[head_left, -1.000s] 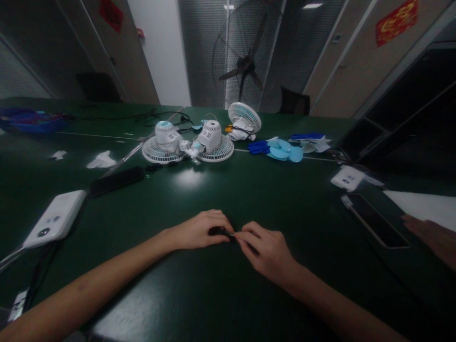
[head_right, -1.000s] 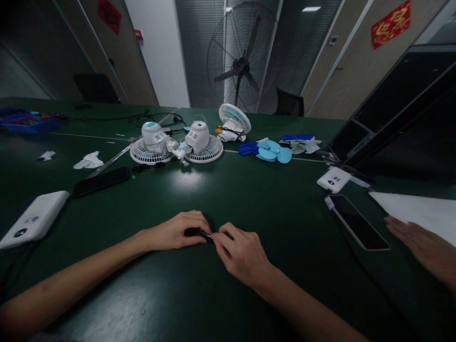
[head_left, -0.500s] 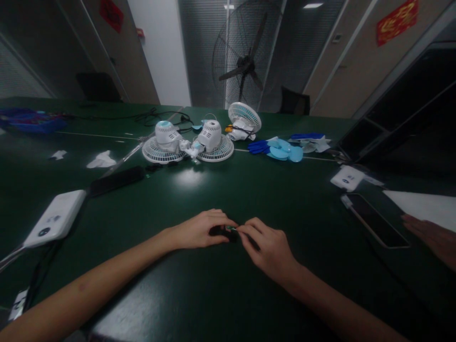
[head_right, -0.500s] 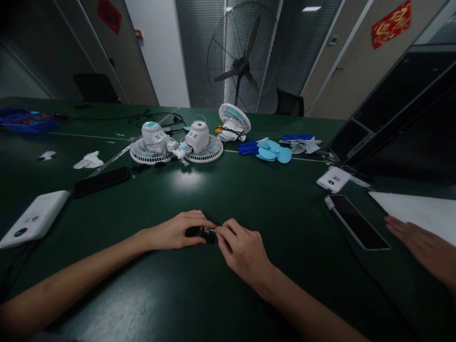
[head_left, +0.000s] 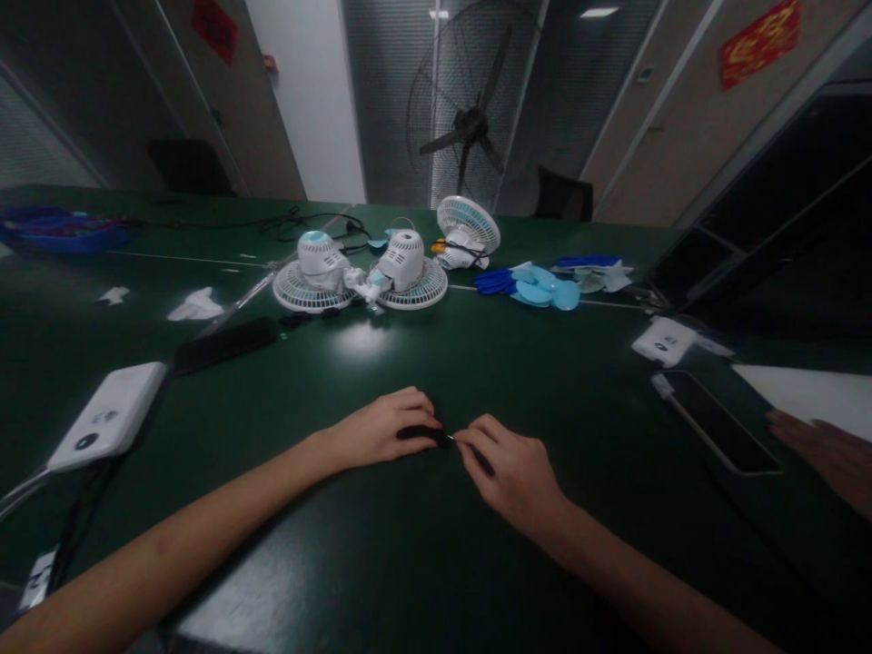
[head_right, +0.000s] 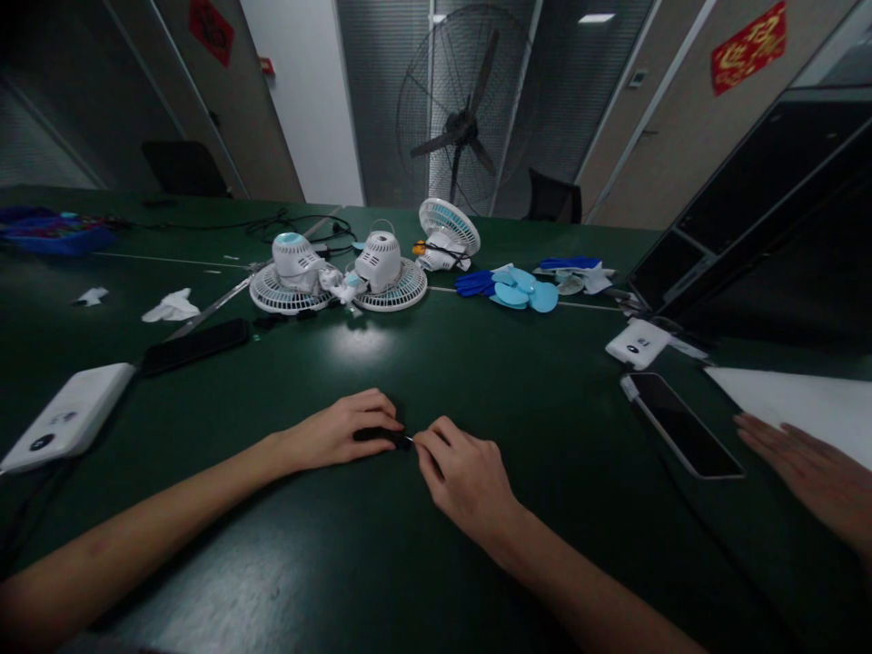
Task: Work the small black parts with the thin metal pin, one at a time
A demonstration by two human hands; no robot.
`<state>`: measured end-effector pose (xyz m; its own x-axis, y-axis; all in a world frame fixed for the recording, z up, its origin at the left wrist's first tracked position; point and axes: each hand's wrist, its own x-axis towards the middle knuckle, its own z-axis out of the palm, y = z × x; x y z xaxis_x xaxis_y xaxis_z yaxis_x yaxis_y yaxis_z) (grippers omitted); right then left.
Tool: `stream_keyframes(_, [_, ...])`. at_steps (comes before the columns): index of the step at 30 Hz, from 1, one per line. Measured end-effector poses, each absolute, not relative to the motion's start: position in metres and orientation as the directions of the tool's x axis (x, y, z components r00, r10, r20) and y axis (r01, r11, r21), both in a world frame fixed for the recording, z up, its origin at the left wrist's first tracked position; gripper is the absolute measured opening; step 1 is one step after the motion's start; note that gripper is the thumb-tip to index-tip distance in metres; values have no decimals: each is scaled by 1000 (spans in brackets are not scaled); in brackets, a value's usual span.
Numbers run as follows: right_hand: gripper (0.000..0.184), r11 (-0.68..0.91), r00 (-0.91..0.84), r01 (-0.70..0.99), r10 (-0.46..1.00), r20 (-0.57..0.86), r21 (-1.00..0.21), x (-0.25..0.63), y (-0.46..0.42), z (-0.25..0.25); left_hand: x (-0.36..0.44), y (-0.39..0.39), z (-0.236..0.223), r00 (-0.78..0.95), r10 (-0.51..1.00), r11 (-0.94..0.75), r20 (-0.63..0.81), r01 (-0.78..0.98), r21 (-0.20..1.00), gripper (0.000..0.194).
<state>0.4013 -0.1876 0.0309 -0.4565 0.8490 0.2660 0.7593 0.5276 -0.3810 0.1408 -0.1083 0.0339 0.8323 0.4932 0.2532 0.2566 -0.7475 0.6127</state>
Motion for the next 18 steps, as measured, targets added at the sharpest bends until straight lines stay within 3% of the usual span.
stream_keyframes(9, [23, 528, -460, 753, 849, 261, -391, 401, -188, 36, 126, -93, 36, 827, 521, -772, 211, 352, 529, 28])
stream_keyframes(18, [25, 550, -475, 721, 835, 278, -422, 403, -189, 36, 41, -26, 21, 400, 862, -504, 312, 736, 452, 35])
